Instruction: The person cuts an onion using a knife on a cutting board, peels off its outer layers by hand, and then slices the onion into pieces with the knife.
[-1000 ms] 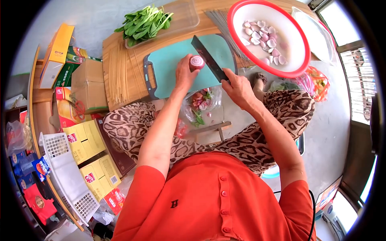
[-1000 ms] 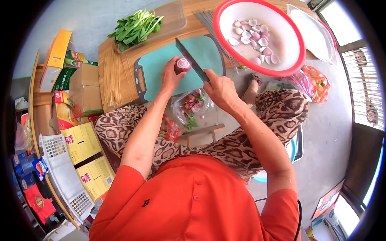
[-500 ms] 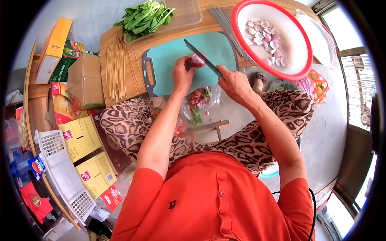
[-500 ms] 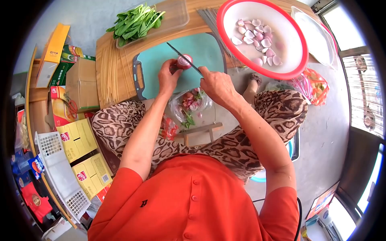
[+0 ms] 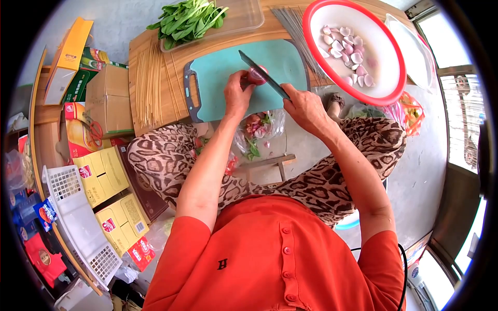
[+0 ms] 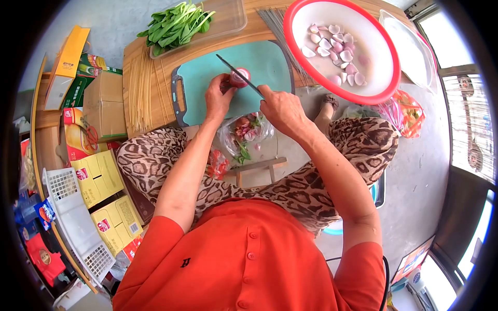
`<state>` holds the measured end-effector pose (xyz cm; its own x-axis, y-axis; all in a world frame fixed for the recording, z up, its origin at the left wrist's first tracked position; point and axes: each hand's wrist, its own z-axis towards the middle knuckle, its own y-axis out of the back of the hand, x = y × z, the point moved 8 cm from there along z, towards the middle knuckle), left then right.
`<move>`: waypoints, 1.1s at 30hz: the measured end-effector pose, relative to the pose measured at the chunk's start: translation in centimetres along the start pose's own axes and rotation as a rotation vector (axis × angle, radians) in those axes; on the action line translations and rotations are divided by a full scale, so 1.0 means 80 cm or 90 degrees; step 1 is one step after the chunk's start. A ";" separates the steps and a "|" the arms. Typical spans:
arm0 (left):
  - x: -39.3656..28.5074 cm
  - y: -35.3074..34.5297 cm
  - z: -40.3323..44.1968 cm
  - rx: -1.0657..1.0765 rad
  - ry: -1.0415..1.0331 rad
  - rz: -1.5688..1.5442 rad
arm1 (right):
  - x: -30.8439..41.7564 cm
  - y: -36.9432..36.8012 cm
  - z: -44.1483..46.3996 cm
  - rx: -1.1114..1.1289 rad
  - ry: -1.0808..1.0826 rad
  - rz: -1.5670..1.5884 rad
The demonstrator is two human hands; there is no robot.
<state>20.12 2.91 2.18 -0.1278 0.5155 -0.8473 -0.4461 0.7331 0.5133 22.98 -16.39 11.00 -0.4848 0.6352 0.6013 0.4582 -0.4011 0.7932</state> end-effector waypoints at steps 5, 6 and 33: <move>0.002 0.000 0.000 -0.018 -0.005 -0.027 | -0.006 -0.003 0.000 0.023 -0.024 -0.001; 0.001 0.001 0.000 -0.018 -0.005 -0.027 | -0.007 -0.003 0.000 0.023 -0.024 -0.001; -0.013 -0.001 0.002 -0.026 0.031 -0.014 | 0.005 -0.002 -0.003 0.003 -0.011 -0.023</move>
<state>20.40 2.38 3.04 -0.1601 0.4764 -0.8645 -0.4847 0.7250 0.4893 22.55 -16.20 11.10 -0.4886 0.6608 0.5698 0.4443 -0.3737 0.8142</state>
